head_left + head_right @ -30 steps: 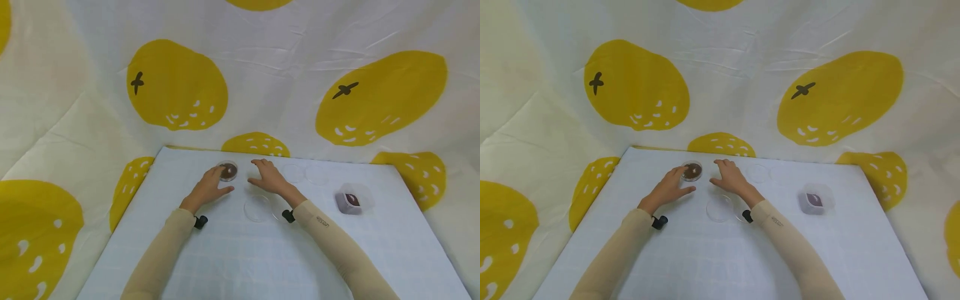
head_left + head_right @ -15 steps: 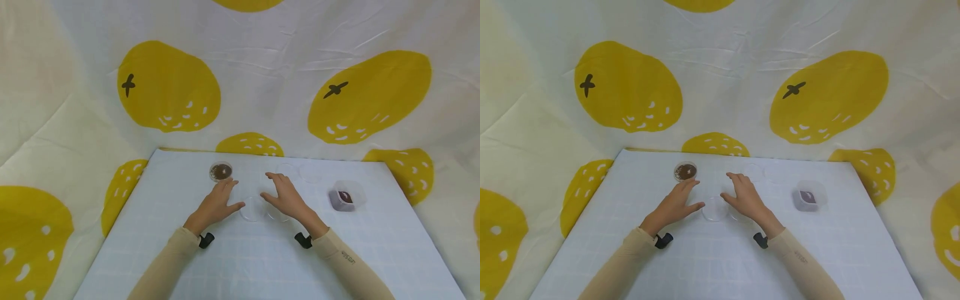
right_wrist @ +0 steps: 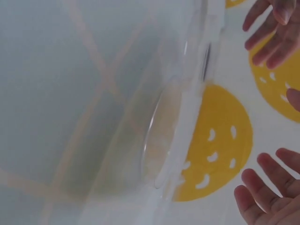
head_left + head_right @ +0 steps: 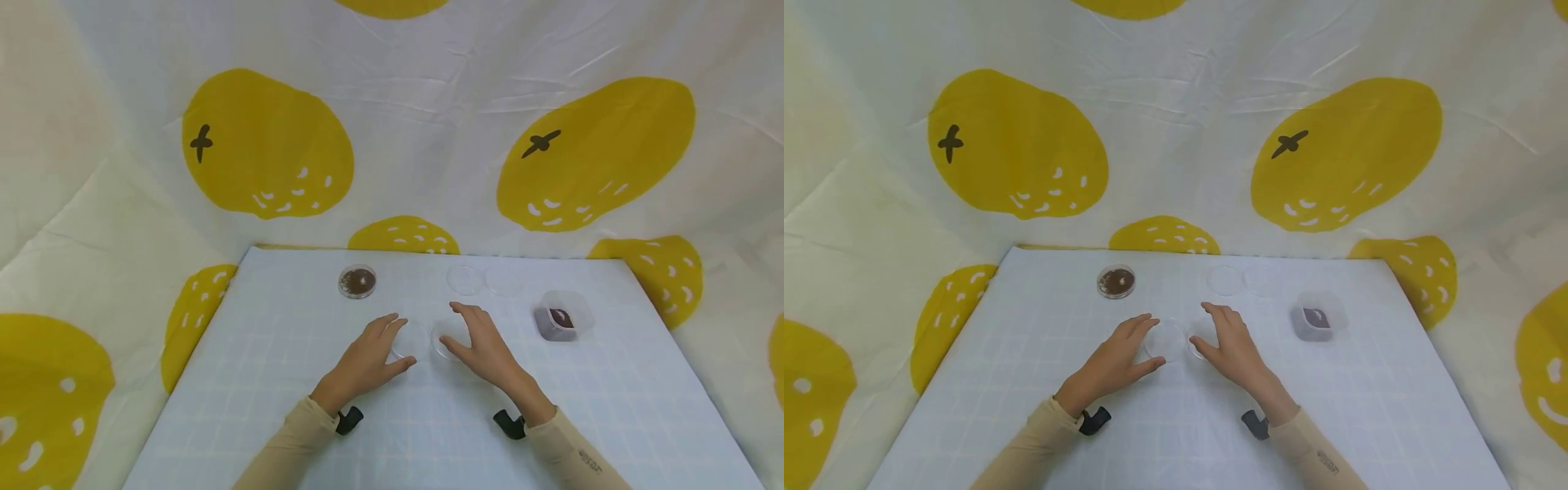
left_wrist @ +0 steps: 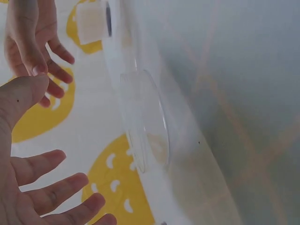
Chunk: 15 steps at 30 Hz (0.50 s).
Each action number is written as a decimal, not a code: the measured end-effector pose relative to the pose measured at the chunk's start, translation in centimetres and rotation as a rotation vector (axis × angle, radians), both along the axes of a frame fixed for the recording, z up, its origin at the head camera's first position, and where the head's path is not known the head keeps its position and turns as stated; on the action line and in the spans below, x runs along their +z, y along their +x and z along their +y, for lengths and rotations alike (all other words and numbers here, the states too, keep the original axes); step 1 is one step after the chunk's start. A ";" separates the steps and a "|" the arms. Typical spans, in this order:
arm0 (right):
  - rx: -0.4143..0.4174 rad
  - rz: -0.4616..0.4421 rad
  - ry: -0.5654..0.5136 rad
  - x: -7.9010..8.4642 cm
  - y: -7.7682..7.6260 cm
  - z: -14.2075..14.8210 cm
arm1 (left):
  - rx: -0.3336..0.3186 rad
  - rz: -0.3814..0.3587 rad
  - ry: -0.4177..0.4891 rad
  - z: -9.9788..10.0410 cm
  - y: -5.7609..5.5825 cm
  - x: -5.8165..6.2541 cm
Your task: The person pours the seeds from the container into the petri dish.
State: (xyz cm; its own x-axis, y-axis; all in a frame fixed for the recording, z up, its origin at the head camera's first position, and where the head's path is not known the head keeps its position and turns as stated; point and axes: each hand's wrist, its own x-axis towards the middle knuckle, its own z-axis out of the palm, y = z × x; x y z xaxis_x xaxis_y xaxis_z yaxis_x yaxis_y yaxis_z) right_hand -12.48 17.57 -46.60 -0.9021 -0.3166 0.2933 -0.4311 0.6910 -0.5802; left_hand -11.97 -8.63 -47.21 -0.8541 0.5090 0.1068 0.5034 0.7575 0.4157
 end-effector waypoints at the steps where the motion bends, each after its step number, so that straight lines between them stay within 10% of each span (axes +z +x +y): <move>1: -0.010 -0.001 -0.002 0.0 0.1 0.1 | 0.000 0.001 -0.003 0.1 0.1 -0.1; 15: -0.187 0.124 -0.019 0.0 0.9 5.8 | -0.037 0.080 0.024 2.0 -3.0 1.0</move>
State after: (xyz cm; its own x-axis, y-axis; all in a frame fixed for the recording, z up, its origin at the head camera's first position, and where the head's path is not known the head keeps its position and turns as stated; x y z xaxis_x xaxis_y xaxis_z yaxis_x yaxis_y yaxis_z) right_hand -11.57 23.36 -46.62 -0.9013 -0.1406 0.4097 -0.3652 0.7551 -0.5444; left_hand -14.98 -6.58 -46.22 -0.8232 0.5363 0.1863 0.5629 0.7282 0.3911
